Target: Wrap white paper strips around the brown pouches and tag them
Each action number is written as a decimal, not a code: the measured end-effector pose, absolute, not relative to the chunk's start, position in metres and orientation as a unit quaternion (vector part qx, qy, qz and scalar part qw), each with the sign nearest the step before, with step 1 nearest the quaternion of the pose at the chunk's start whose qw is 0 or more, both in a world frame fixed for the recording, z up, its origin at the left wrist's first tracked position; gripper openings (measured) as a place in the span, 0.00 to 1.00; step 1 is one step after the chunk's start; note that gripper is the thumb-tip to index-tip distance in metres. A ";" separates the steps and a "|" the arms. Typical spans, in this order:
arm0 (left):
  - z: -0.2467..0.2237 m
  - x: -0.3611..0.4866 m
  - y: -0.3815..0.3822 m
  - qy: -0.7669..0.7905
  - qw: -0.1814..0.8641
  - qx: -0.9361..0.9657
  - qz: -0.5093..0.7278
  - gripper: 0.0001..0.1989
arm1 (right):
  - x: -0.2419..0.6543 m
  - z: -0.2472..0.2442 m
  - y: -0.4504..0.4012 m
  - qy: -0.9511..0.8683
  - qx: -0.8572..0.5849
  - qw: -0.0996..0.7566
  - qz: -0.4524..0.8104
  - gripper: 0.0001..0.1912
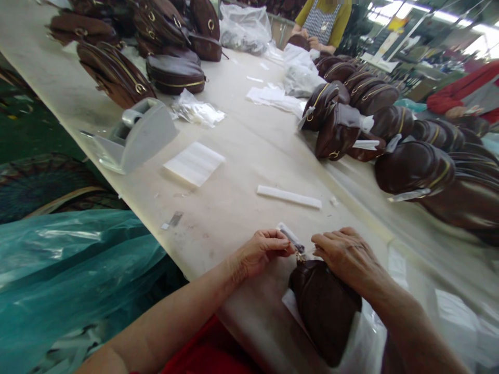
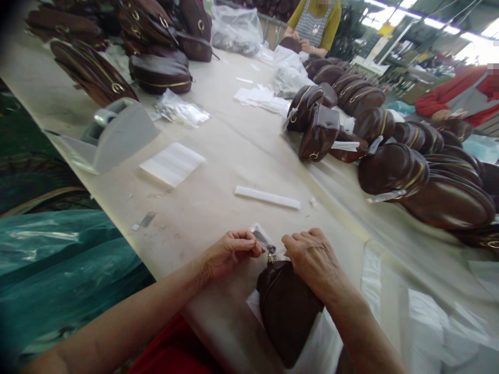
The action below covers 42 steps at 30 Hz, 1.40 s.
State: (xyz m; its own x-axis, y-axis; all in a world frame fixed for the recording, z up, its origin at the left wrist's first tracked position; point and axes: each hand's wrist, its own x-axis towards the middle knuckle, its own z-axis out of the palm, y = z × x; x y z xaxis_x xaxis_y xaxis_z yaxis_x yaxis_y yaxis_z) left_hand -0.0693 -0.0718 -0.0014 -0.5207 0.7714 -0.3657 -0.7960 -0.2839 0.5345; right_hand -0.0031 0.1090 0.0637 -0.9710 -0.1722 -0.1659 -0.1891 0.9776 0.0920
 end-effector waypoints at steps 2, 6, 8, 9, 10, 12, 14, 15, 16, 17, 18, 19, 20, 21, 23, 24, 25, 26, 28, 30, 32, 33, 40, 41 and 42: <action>-0.002 -0.072 -0.074 0.335 0.488 -0.008 0.806 0.14 | 0.000 0.064 0.117 0.993 -0.094 0.062 0.040 0.03; 0.000 -0.075 -0.076 0.332 0.490 0.012 0.806 0.13 | 0.005 0.072 0.127 0.995 -0.100 0.024 -0.008 0.08; 0.002 -0.075 -0.076 0.323 0.494 0.029 0.807 0.15 | 0.008 0.076 0.126 0.995 -0.085 -0.001 -0.058 0.07; 0.002 -0.074 -0.075 0.322 0.496 0.038 0.805 0.17 | 0.009 0.078 0.124 0.994 -0.070 -0.021 -0.084 0.06; 0.003 -0.073 -0.073 0.326 0.498 0.045 0.802 0.18 | 0.010 0.079 0.121 0.992 -0.052 -0.042 -0.109 0.06; 0.004 -0.070 -0.070 0.349 0.495 0.052 0.794 0.20 | 0.012 0.079 0.114 0.985 -0.017 -0.077 -0.154 0.07; 0.006 -0.068 -0.066 0.380 0.483 0.058 0.787 0.23 | 0.013 0.079 0.104 0.975 0.009 -0.094 -0.200 0.08; 0.007 -0.067 -0.064 0.392 0.478 0.066 0.783 0.25 | 0.012 0.078 0.100 0.970 0.017 -0.097 -0.224 0.07; 0.009 -0.066 -0.062 0.402 0.476 0.077 0.778 0.26 | 0.012 0.078 0.096 0.964 0.022 -0.100 -0.247 0.07; 0.011 -0.066 -0.060 0.410 0.476 0.092 0.773 0.28 | 0.011 0.077 0.092 0.958 0.026 -0.103 -0.268 0.07; 0.012 -0.065 -0.059 0.417 0.474 0.109 0.768 0.29 | 0.011 0.077 0.089 0.952 0.031 -0.105 -0.285 0.06; 0.014 -0.065 -0.057 0.425 0.469 0.126 0.764 0.30 | 0.010 0.076 0.087 0.948 0.038 -0.107 -0.299 0.05; 0.016 -0.064 -0.056 0.435 0.452 0.139 0.766 0.30 | 0.010 0.075 0.085 0.943 0.048 -0.110 -0.310 0.05; 0.017 -0.063 -0.054 0.452 0.426 0.149 0.769 0.28 | 0.010 0.074 0.084 0.938 0.061 -0.114 -0.321 0.05; 0.018 -0.062 -0.051 0.487 0.366 0.163 0.776 0.24 | 0.010 0.072 0.083 0.925 0.084 -0.118 -0.351 0.06; 0.018 -0.061 -0.049 0.494 0.349 0.167 0.778 0.23 | 0.011 0.071 0.083 0.918 0.092 -0.118 -0.367 0.07; 0.018 -0.060 -0.048 0.494 0.344 0.172 0.779 0.23 | 0.011 0.069 0.082 0.912 0.099 -0.118 -0.380 0.08; 0.018 -0.060 -0.047 0.493 0.348 0.179 0.777 0.23 | 0.011 0.068 0.082 0.907 0.107 -0.119 -0.390 0.10; 0.017 -0.061 -0.047 0.504 0.360 0.197 0.760 0.25 | 0.012 0.064 0.080 0.899 0.128 -0.119 -0.401 0.12; 0.018 -0.063 -0.047 0.547 0.345 0.221 0.730 0.21 | 0.013 0.060 0.079 0.888 0.142 -0.105 -0.424 0.15; 0.018 -0.065 -0.049 0.571 0.325 0.238 0.715 0.15 | 0.014 0.055 0.078 0.877 0.147 -0.092 -0.449 0.16; 0.019 -0.065 -0.049 0.574 0.320 0.238 0.715 0.12 | 0.015 0.053 0.078 0.874 0.152 -0.101 -0.451 0.16; 0.022 -0.067 -0.068 0.631 0.267 0.157 0.712 0.11 | 0.024 0.055 0.087 0.931 0.106 -0.114 -0.329 0.08; 0.025 -0.069 -0.073 0.651 0.239 0.154 0.704 0.10 | 0.025 0.057 0.088 0.937 0.091 -0.099 -0.323 0.07; 0.028 -0.070 -0.078 0.671 0.211 0.153 0.694 0.09 | 0.026 0.057 0.088 0.939 0.082 -0.092 -0.321 0.06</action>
State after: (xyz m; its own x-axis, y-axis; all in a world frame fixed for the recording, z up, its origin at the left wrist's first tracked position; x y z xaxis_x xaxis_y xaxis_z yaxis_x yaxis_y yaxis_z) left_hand -0.0703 -0.0783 0.0279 -0.8641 0.4984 -0.0705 -0.0878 -0.0114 0.9961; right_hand 0.0262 0.0882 0.0575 -0.9698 0.2127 0.1196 0.0952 0.7811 -0.6172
